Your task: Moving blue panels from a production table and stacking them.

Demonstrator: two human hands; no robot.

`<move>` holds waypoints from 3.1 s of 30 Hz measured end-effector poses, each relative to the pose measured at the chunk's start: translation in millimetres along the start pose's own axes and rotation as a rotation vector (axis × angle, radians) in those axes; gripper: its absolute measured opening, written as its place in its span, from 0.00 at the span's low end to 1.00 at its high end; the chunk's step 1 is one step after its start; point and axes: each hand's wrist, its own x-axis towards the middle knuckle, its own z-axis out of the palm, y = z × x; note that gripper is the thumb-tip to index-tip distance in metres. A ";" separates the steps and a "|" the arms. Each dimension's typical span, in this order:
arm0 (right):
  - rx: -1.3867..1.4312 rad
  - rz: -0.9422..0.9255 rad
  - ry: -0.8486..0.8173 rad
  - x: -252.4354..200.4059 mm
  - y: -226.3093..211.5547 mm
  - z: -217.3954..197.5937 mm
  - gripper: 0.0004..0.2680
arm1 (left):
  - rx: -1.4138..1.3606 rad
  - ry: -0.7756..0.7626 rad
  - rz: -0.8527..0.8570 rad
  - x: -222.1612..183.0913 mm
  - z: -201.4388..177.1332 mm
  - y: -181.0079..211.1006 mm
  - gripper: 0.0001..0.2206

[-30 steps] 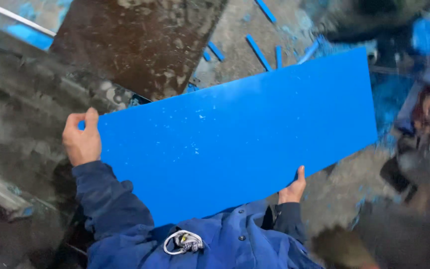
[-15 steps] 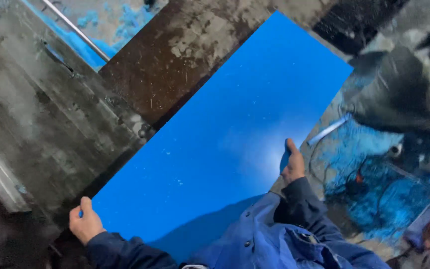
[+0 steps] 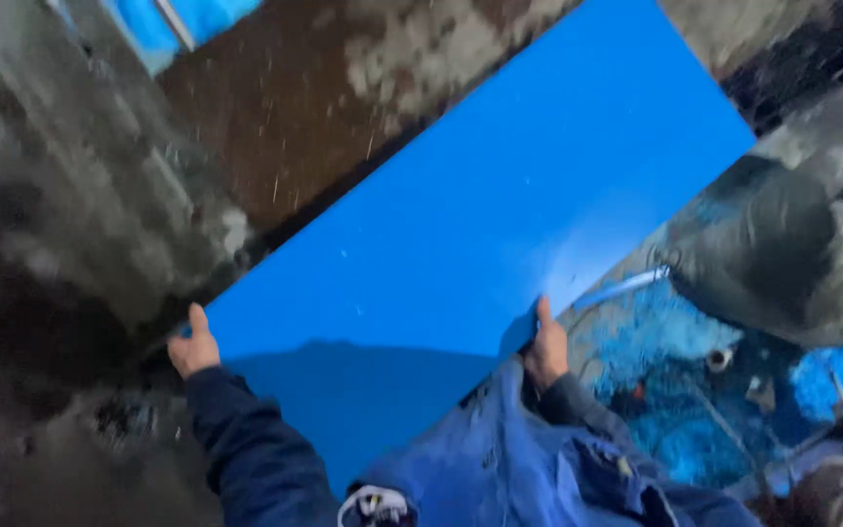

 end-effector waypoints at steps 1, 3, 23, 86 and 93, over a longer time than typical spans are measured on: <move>-0.030 -0.031 0.057 16.2 -10.2 3.3 0.19 | 0.006 0.040 0.080 14.0 30.8 2.0 0.38; -0.065 -0.039 0.090 34.4 -41.2 8.8 0.18 | 0.052 0.004 -0.041 -0.5 53.4 24.0 0.39; -0.098 -0.122 -0.121 218.5 -197.2 69.9 0.15 | -0.726 -0.491 0.308 -89.8 170.2 171.3 0.31; -2.231 -0.906 -0.073 -24.3 362.7 428.3 0.37 | 0.294 0.030 0.351 405.1 -259.8 -66.3 0.33; -2.331 -0.878 -0.033 -70.9 348.7 455.9 0.37 | 0.235 0.149 0.496 409.9 -250.2 -78.8 0.28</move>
